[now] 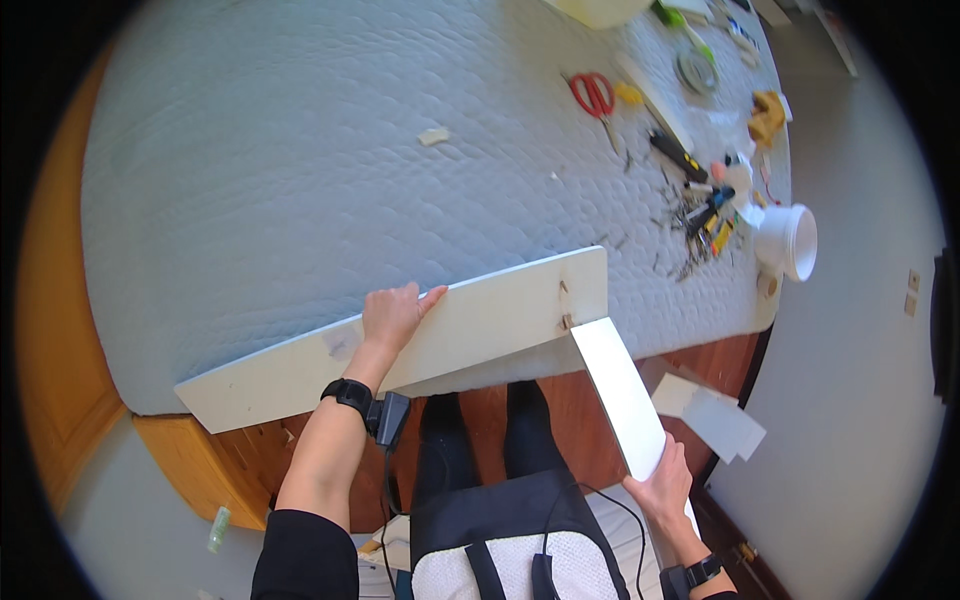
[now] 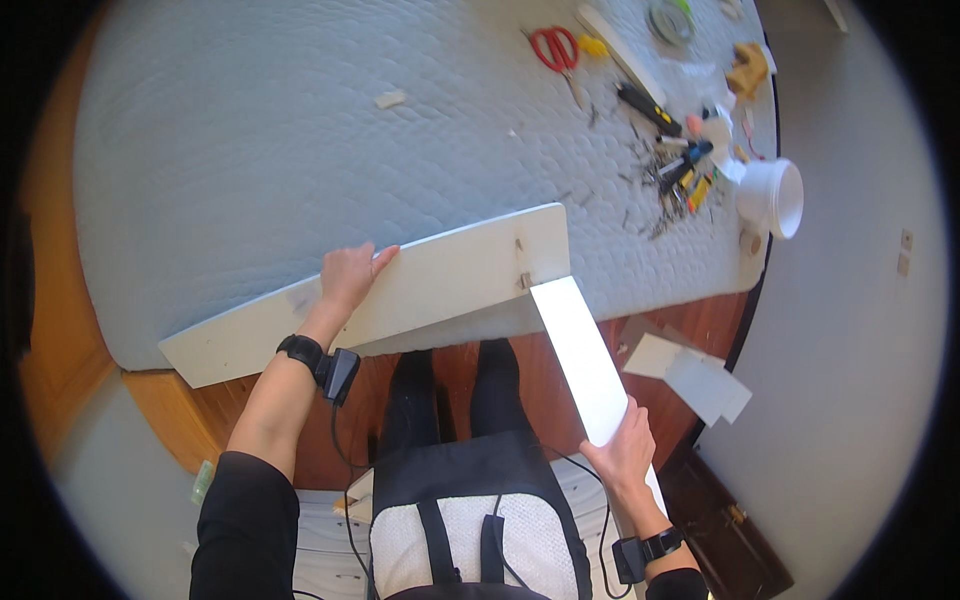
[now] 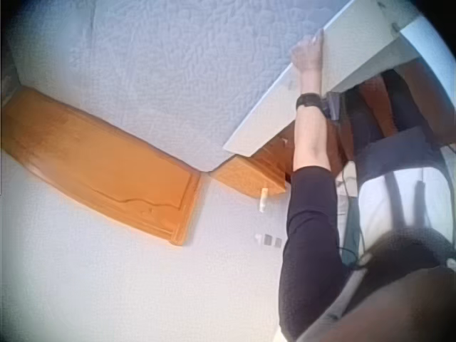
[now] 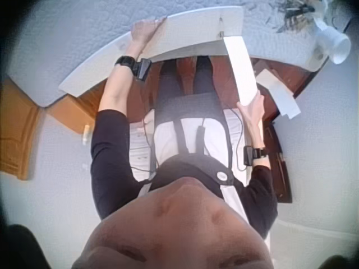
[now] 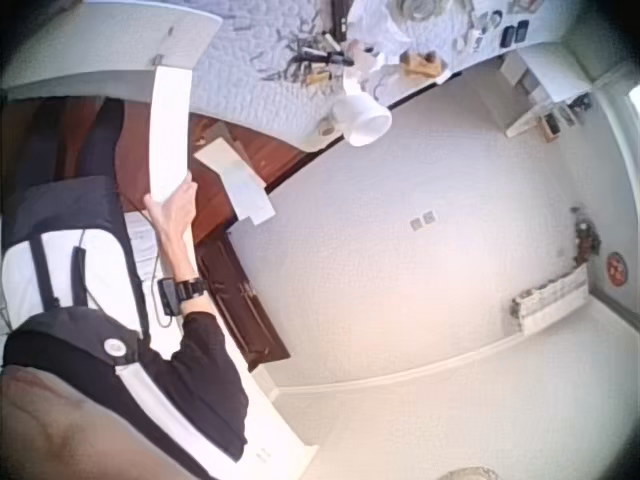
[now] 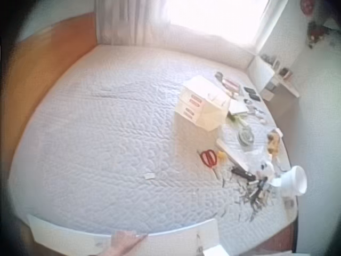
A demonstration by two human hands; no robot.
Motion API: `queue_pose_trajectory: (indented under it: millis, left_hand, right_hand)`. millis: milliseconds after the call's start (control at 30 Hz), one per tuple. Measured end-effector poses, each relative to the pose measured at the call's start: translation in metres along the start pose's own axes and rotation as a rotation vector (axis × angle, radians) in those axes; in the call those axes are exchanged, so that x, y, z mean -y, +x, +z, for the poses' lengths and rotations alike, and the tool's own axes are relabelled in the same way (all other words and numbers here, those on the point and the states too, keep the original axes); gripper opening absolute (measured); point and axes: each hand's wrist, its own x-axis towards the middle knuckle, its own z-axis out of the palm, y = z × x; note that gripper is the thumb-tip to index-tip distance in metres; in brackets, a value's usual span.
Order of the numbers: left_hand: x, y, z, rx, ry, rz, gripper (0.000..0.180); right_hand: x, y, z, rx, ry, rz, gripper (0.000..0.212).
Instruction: The person assembles flat-pack furniture by stacking white panels, aligning them, and fastening them with a screwdriver. They handle multiple panels and fasteners, working on the floor and using a bed as a staging surface.
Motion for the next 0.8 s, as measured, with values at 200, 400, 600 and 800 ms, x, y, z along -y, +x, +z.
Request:
queue_pose_trajectory:
  millis: [200, 400, 600, 800]
  left_hand:
    - [-0.097, -0.009, 0.037, -0.016, -0.056, 0.156, 0.054]
    - [-0.197, 0.025, 0.093, -0.009, -0.05, 0.329, 0.049]
    - [-0.269, 0.089, 0.121, 0.087, 0.044, 0.361, 0.026]
    - [-0.293, 0.105, 0.147, -0.182, 0.044, 0.237, 0.046]
  right_hand:
    - [-0.081, -0.034, 0.0, 0.109, 0.016, 0.157, 0.079]
    - [-0.176, -0.014, 0.006, 0.353, 0.107, 0.268, 0.083]
    - [-0.244, 0.032, 0.035, 0.413, 0.375, 0.229, 0.073]
    - [-0.239, 0.035, 0.037, 0.558, 0.423, 0.336, 0.079]
